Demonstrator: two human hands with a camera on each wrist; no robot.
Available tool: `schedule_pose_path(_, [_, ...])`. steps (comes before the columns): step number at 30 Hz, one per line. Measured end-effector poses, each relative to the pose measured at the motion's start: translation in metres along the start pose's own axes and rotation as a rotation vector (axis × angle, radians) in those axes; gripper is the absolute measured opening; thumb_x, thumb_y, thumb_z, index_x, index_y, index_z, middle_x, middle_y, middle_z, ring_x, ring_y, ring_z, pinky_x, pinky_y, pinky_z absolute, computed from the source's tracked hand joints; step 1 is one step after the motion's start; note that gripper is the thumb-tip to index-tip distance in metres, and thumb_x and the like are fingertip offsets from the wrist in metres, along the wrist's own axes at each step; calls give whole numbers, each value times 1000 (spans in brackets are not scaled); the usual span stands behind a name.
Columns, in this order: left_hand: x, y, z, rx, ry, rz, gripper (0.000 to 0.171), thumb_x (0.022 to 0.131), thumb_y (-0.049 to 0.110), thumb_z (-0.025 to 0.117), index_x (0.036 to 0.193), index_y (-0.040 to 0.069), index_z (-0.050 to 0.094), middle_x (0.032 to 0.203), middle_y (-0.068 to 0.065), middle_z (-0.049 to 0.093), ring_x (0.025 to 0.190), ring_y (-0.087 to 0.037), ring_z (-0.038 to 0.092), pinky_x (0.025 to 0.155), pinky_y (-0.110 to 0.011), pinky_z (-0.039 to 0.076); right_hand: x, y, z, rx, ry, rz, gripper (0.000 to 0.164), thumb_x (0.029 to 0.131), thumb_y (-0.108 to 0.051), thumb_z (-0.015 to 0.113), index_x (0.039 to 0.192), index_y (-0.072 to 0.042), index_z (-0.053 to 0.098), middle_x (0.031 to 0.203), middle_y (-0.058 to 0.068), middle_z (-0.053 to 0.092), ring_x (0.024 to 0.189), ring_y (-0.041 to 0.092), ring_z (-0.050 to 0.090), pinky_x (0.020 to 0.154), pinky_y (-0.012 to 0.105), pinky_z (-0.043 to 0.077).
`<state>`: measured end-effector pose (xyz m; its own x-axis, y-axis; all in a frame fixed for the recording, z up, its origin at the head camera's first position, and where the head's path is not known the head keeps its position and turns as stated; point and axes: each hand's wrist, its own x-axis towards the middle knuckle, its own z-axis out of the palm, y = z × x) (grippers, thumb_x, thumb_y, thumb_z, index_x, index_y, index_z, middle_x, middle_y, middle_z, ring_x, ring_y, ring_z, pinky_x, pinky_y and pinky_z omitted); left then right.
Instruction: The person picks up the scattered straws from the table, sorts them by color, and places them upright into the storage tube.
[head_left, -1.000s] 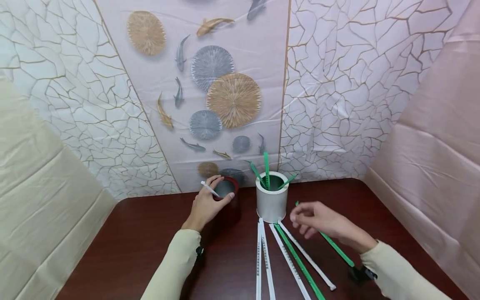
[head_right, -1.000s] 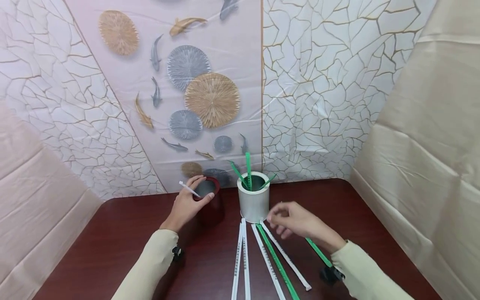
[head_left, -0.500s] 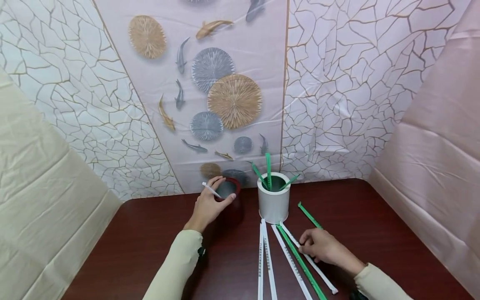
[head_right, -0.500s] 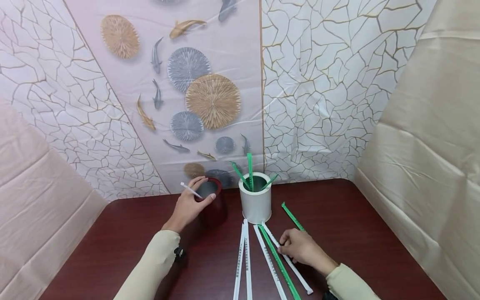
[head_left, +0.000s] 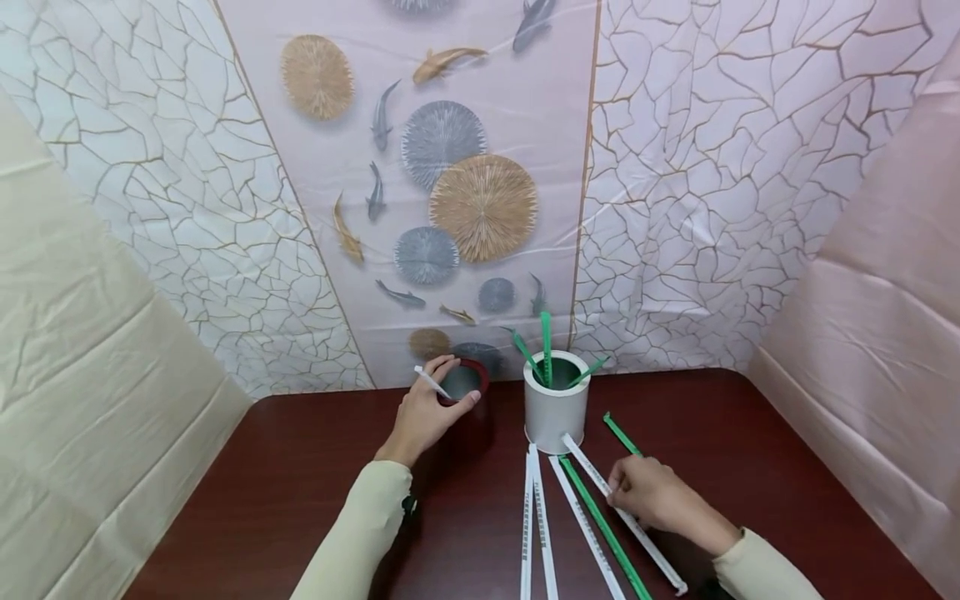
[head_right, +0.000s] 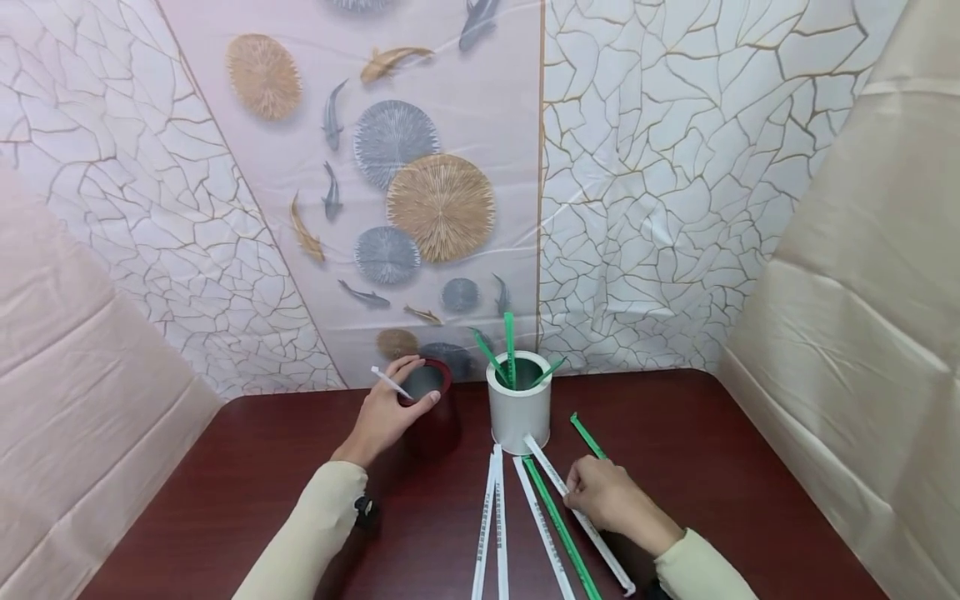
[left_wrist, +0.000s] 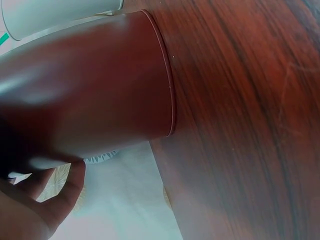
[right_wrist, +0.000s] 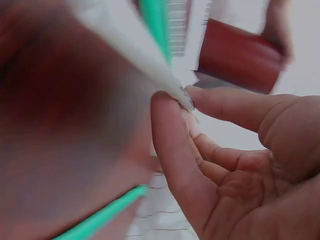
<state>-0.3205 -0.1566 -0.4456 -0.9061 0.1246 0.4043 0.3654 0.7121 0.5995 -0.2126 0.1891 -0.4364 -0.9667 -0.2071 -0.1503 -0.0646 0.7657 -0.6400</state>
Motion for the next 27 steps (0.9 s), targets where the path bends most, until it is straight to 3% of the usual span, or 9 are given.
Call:
schedule_pose_path(4, [2,1,0,7,6,6,72,93,67,69,154,32,55,161,10,44,111,-32,70,82,-52,56,-12,-25,-22,168,-20,-152,9,97,5,65,95,-4,65,83,4,64,71,19,62,58,35,59])
schedule_pose_path(8, [0,-2,1,4,6,1,73,93,67,69,155,31,55,162,8,44,115,-33,69,83,-54,56,-11,-57,-44,318,-35,-330,7,100,5,63,105,1,64,93,9,65,82,21,66,65,35,62])
schedule_pose_path(13, [1,-1,1,8,1,-4,72,92,65,71,154,31,55,162,9,44,118,-34,68,85,-55,55,7,-107,-62,425,50,-493,14,100,3,68,113,4,63,98,15,67,88,21,71,73,38,64])
schedule_pose_path(20, [0,-2,1,-3,-5,-19,73,92,68,70,154,32,56,161,11,44,122,-34,65,90,-58,54,51,-175,-58,426,225,-694,20,99,1,71,118,0,65,107,15,70,96,28,73,79,44,62])
schedule_pose_path(23, [0,-1,1,-14,0,-17,74,92,66,71,154,28,57,161,10,45,123,-33,65,91,-59,54,76,-189,-50,402,295,-723,18,99,-3,72,116,-5,67,107,12,70,98,28,74,81,44,60])
schedule_pose_path(27, [1,1,0,-18,5,-8,75,92,65,71,154,25,57,159,8,46,122,-32,65,90,-59,55,110,-191,-31,418,298,-700,16,100,-3,71,116,-4,67,108,13,70,99,29,73,85,43,60])
